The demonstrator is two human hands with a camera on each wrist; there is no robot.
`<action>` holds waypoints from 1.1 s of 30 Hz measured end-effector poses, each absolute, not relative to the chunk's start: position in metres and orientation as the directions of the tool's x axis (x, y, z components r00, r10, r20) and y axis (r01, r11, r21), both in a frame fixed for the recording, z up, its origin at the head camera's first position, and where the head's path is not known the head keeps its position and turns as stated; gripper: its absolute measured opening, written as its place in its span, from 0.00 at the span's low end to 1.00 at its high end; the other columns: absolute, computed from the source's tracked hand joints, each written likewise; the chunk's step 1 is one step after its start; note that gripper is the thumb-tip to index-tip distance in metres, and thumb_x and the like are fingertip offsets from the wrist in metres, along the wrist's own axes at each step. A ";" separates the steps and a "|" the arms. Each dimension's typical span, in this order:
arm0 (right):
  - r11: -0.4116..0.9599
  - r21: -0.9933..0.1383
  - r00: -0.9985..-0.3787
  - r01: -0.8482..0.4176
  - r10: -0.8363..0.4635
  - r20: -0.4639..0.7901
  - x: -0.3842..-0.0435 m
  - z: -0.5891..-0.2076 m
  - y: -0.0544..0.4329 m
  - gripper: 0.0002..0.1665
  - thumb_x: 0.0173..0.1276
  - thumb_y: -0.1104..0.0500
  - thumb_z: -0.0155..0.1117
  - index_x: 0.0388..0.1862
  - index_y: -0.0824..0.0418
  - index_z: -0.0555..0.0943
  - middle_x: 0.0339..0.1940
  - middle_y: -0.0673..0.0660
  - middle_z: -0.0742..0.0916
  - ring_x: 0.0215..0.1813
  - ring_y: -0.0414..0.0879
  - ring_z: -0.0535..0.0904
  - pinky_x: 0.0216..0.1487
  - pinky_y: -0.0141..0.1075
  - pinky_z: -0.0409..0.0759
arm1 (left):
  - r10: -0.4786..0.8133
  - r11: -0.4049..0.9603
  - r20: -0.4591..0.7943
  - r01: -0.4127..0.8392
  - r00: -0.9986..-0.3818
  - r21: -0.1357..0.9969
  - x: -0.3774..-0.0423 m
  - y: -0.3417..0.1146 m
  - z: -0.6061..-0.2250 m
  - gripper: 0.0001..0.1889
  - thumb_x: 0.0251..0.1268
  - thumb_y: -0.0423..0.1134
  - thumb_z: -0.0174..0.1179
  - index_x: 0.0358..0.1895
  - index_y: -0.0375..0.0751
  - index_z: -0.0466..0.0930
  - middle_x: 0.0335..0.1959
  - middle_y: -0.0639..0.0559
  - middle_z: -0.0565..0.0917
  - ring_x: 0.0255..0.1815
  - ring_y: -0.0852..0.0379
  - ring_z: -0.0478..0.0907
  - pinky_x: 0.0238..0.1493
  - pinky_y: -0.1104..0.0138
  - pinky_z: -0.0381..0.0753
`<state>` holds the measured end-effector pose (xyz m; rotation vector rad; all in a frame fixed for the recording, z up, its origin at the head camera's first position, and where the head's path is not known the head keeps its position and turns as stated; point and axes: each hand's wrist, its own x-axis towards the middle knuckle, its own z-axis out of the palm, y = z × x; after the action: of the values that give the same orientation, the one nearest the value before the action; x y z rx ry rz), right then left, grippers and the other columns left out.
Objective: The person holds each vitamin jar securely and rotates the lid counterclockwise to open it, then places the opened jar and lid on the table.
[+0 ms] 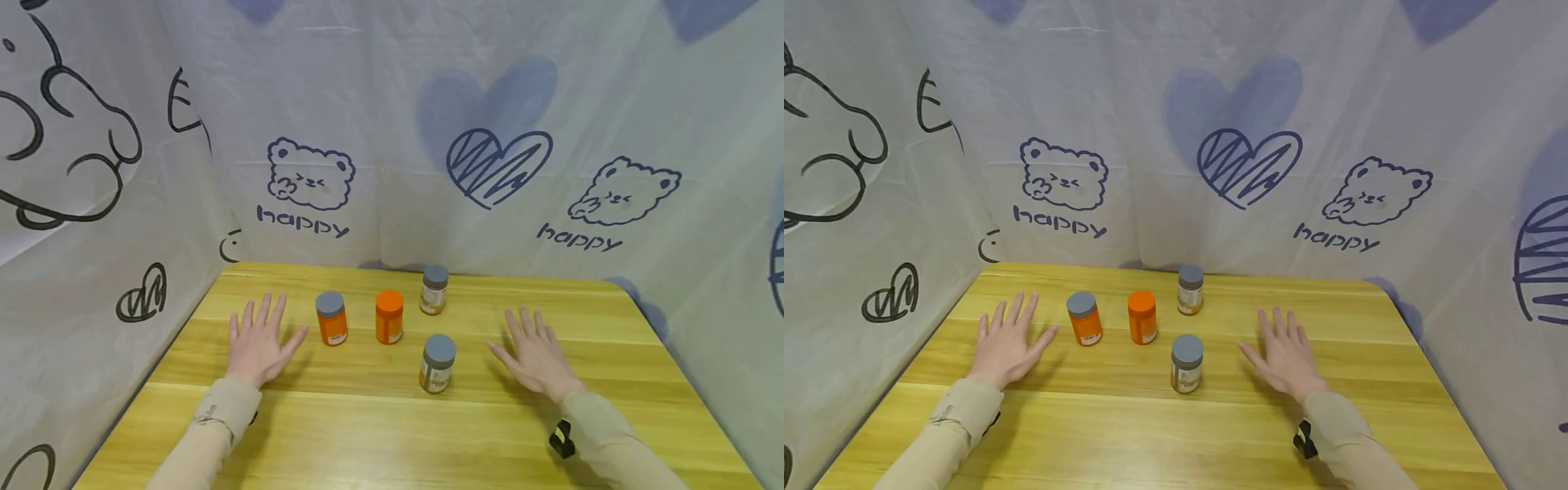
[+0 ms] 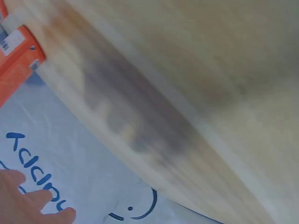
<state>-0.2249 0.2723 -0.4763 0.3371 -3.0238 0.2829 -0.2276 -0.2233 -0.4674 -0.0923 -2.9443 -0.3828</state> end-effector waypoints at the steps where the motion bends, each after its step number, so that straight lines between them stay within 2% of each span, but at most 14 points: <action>1: 0.955 -0.191 -0.972 -0.229 -0.211 0.106 -0.225 -0.475 0.271 0.50 0.77 0.31 0.43 0.81 0.65 0.52 0.81 0.76 0.54 0.79 0.78 0.46 0.76 0.69 0.50 | 0.040 0.962 0.196 0.091 -0.980 0.257 -0.228 -0.222 -0.466 0.46 0.70 0.73 0.39 0.82 0.48 0.44 0.83 0.36 0.48 0.81 0.27 0.45 0.76 0.32 0.38; 6: 0.921 -0.303 -0.969 -0.244 -0.216 0.123 -0.225 -0.471 0.262 0.46 0.79 0.34 0.41 0.81 0.65 0.53 0.80 0.76 0.57 0.79 0.77 0.50 0.77 0.66 0.53 | 0.067 0.939 0.296 0.161 -0.953 0.305 -0.232 -0.206 -0.455 0.44 0.72 0.68 0.44 0.82 0.47 0.47 0.82 0.36 0.51 0.80 0.29 0.50 0.77 0.34 0.45; 12: 0.866 -0.417 -0.958 -0.276 -0.214 0.190 -0.224 -0.466 0.252 0.40 0.82 0.39 0.39 0.80 0.64 0.57 0.79 0.71 0.63 0.79 0.70 0.58 0.76 0.64 0.56 | 0.114 0.893 0.461 0.294 -0.880 0.340 -0.234 -0.177 -0.436 0.39 0.71 0.59 0.52 0.80 0.46 0.54 0.79 0.37 0.60 0.76 0.33 0.58 0.76 0.38 0.53; 16: 0.806 -0.514 -0.952 -0.294 -0.204 0.226 -0.223 -0.463 0.245 0.37 0.83 0.42 0.40 0.79 0.63 0.60 0.78 0.68 0.67 0.78 0.67 0.62 0.76 0.63 0.59 | 0.147 0.864 0.520 0.365 -0.841 0.346 -0.235 -0.155 -0.427 0.38 0.71 0.57 0.53 0.79 0.48 0.56 0.78 0.41 0.62 0.75 0.36 0.61 0.74 0.40 0.57; 19: 0.742 -0.589 -0.945 -0.320 -0.207 0.253 -0.222 -0.461 0.239 0.34 0.84 0.45 0.40 0.78 0.65 0.62 0.77 0.69 0.69 0.76 0.67 0.65 0.74 0.62 0.63 | 0.182 0.837 0.527 0.412 -0.830 0.360 -0.235 -0.139 -0.423 0.37 0.71 0.57 0.52 0.79 0.48 0.55 0.79 0.42 0.62 0.75 0.37 0.62 0.74 0.40 0.60; 24: 0.618 -0.710 -0.941 -0.338 -0.194 0.279 -0.222 -0.457 0.228 0.30 0.84 0.50 0.40 0.74 0.67 0.67 0.73 0.70 0.74 0.72 0.67 0.71 0.67 0.61 0.73 | 0.251 0.767 0.518 0.494 -0.818 0.409 -0.233 -0.111 -0.422 0.36 0.71 0.55 0.52 0.78 0.43 0.58 0.78 0.42 0.64 0.76 0.40 0.63 0.75 0.40 0.60; 29: 0.494 -0.813 -0.951 -0.309 -0.160 0.264 -0.222 -0.454 0.216 0.27 0.85 0.54 0.39 0.71 0.70 0.70 0.68 0.71 0.78 0.69 0.66 0.75 0.67 0.59 0.73 | 0.323 0.663 0.477 0.555 -0.817 0.502 -0.231 -0.085 -0.426 0.34 0.72 0.53 0.53 0.75 0.40 0.61 0.74 0.43 0.69 0.76 0.42 0.65 0.76 0.43 0.61; 33: 0.371 -0.897 -0.969 -0.242 -0.142 0.202 -0.221 -0.453 0.206 0.28 0.85 0.54 0.38 0.69 0.73 0.69 0.67 0.73 0.77 0.69 0.70 0.73 0.68 0.60 0.72 | 0.380 0.593 0.409 0.558 -0.829 0.580 -0.228 -0.069 -0.431 0.34 0.73 0.52 0.53 0.75 0.38 0.61 0.74 0.42 0.70 0.75 0.41 0.66 0.77 0.45 0.61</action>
<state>-0.2207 0.2064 -0.4530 0.3545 -2.5250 1.6758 -0.2283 -0.0690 -0.4310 -0.7742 -2.5804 -1.0646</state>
